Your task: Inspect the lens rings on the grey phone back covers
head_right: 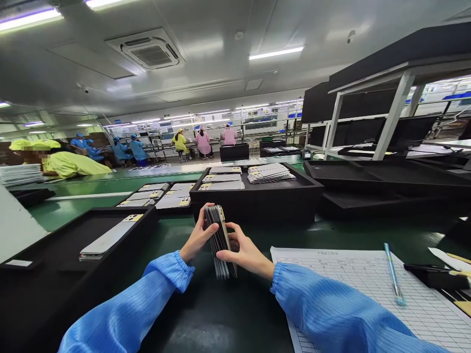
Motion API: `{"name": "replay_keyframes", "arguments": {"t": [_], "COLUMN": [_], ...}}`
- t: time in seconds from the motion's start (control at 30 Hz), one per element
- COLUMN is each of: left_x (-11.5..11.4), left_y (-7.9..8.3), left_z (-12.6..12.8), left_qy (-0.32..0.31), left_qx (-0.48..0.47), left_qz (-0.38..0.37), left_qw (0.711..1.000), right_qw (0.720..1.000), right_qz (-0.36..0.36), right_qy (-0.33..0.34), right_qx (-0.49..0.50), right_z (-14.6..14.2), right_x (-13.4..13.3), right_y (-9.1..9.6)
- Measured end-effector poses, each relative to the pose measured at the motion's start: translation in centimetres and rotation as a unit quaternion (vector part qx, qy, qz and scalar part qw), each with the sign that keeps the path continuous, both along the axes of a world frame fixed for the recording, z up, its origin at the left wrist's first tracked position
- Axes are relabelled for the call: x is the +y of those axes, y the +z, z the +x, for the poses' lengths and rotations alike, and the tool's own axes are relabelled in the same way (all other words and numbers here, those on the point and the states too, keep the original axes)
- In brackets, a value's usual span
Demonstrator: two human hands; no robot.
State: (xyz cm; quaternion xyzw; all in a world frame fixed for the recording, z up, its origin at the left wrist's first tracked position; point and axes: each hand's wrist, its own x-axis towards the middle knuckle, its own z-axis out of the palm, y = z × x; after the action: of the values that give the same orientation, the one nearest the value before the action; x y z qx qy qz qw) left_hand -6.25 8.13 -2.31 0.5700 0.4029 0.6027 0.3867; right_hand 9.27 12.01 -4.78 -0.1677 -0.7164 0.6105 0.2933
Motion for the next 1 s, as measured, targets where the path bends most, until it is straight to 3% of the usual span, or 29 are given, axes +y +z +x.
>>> {"name": "replay_keyframes", "arguments": {"t": [0.5,0.7,0.83,1.0], "left_x": [-0.3,0.7,1.6,2.1], "left_y": [0.3,-1.6,-3.1,-3.2], "left_z": [0.1,-0.2,-1.4,-3.6], "left_qy": [-0.003,0.006,-0.021,-0.079], "left_qx": [-0.049,-0.125,-0.152,-0.1], "left_qz": [-0.015,-0.072,-0.136,-0.174], "left_qw": [0.999,0.989,0.979,0.976], "right_qw": [0.999,1.0,0.999,0.978], "right_qz": [-0.026,-0.024,0.039,0.206], "right_qy": [0.0,-0.012,-0.014,-0.025], "right_qx": [0.019,-0.003,-0.02,-0.027], "right_z": [0.0,0.2,0.2,1.0], "right_x": [0.2,0.1,0.4,0.1], "right_y": [-0.5,-0.8,-0.8,1.3]}}
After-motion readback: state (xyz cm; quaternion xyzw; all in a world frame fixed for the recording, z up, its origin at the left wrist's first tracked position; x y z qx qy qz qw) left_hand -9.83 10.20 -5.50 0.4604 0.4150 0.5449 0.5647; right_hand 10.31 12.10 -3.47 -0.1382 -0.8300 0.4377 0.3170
